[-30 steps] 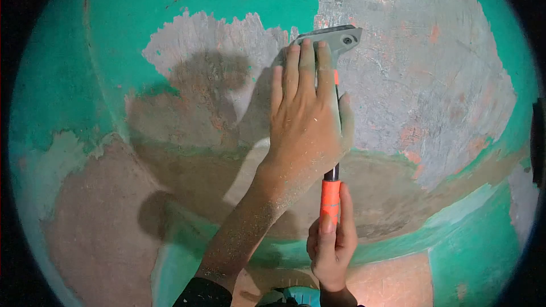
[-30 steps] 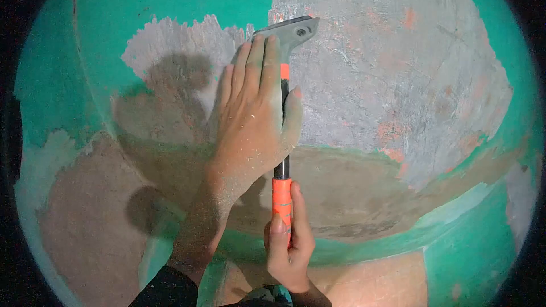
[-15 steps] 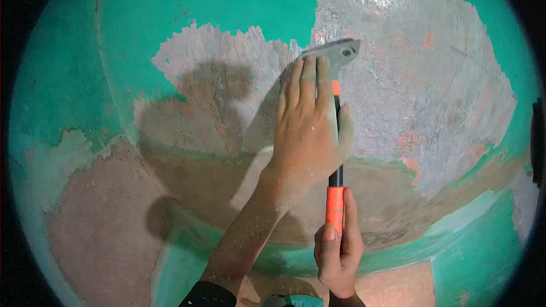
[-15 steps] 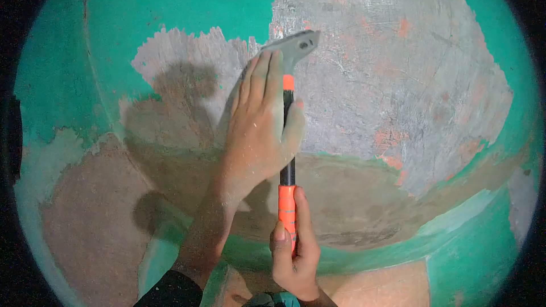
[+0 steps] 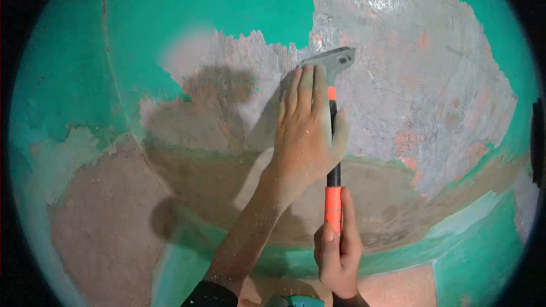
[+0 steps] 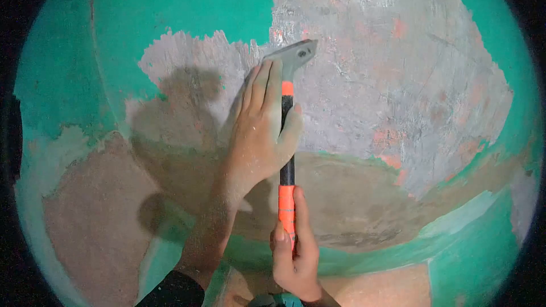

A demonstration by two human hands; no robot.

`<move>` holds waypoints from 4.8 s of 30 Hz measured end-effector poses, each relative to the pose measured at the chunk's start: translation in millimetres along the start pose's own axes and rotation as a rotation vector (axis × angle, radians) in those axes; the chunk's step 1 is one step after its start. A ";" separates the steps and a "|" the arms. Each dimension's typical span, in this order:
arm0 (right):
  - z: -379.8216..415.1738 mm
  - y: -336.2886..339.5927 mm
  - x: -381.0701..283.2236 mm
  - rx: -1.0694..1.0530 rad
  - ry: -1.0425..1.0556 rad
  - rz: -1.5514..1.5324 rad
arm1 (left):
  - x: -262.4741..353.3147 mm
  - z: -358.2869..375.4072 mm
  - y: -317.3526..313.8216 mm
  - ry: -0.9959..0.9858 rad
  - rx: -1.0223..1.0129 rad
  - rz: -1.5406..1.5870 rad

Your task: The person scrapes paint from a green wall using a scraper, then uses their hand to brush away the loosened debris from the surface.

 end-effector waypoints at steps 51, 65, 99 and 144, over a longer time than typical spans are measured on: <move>-21.6 -13.5 -11.5 -0.025 0.103 0.006 | -8.6 -24.8 19.2 -0.054 -0.060 0.027; -21.5 -28.8 -3.3 0.022 0.141 0.117 | -13.9 -16.8 21.3 -0.106 -0.051 0.039; -27.2 -26.7 -21.3 0.084 0.096 -0.015 | -6.8 -25.0 23.0 -0.099 -0.027 -0.016; -47.5 -29.8 -51.0 0.113 0.149 0.053 | -7.9 -52.4 42.4 -0.098 0.030 -0.067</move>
Point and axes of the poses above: each hand's wrist, its own z-axis away from the middle knuckle, its own y-axis out of the back of the hand, x = y × z, the point moved 5 cm from there along -z, towards the middle knuckle, and after that the axes turned 12 degrees about -x, right-handed, at the moved point
